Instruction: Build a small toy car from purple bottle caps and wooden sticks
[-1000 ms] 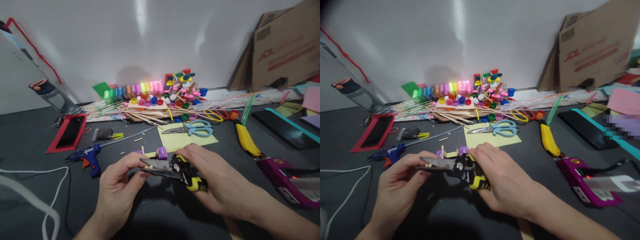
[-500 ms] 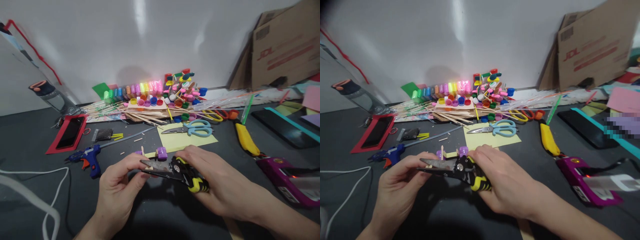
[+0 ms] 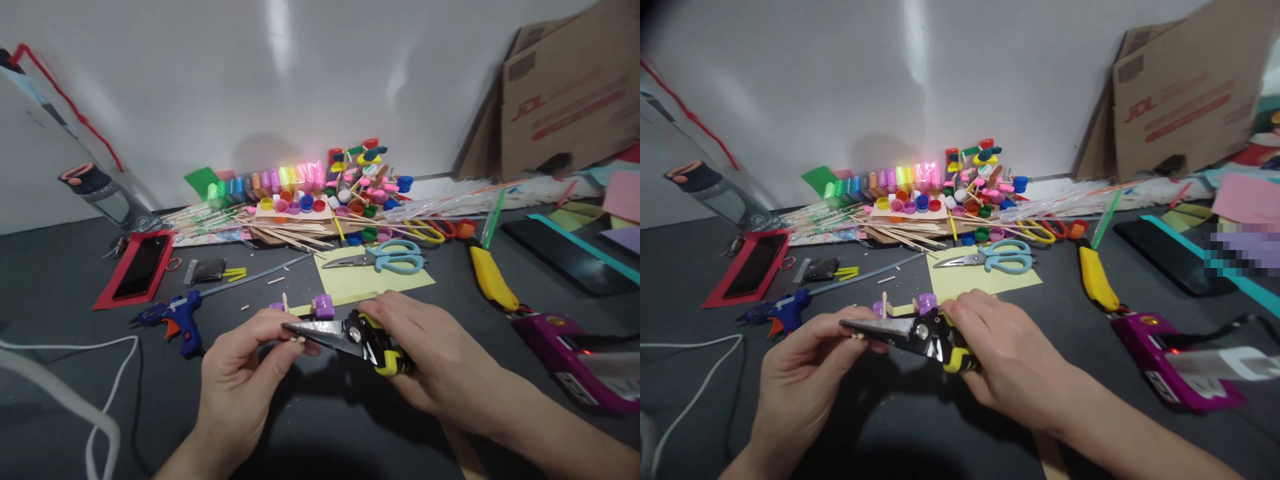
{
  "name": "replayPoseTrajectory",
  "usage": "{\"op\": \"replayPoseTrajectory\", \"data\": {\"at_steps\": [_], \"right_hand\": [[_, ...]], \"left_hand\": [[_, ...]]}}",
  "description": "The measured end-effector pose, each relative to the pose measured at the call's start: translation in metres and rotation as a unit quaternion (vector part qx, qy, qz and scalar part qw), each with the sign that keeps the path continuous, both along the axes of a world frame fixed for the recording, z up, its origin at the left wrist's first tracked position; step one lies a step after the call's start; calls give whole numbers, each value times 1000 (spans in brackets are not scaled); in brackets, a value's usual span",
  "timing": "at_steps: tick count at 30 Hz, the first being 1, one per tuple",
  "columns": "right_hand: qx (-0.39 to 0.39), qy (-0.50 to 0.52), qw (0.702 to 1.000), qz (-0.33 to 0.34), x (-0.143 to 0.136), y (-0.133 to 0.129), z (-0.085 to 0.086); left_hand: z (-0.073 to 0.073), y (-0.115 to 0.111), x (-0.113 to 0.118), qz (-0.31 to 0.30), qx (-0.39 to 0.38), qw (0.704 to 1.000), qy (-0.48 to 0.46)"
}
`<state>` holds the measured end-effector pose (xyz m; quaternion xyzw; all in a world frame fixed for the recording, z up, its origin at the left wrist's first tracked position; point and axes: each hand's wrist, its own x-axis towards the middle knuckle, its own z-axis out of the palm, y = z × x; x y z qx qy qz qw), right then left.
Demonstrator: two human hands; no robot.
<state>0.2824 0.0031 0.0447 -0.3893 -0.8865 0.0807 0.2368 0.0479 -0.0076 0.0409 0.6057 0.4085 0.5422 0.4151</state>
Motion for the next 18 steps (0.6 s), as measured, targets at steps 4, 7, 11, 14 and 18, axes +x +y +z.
{"op": "replayPoseTrajectory", "data": {"at_steps": [4, 7, 11, 14, 18], "right_hand": [[-14, 45, 998, -31, 0, 0, 0], [-26, 46, 998, -28, 0, 0, -1], [-50, 36, 998, -12, -3, 1, -6], [-65, 29, 997, -13, -5, 1, -9], [-85, 22, 996, -13, -5, 0, -10]], "left_hand": [[-5, 2, -2, 24, 11, 999, -18], [-9, 3, -3, 16, 9, 999, -50], [-12, 4, -2, -9, -29, 993, -116], [-11, 6, -1, -37, -86, 982, -167], [-8, 7, 0, -42, -138, 964, -224]]}}
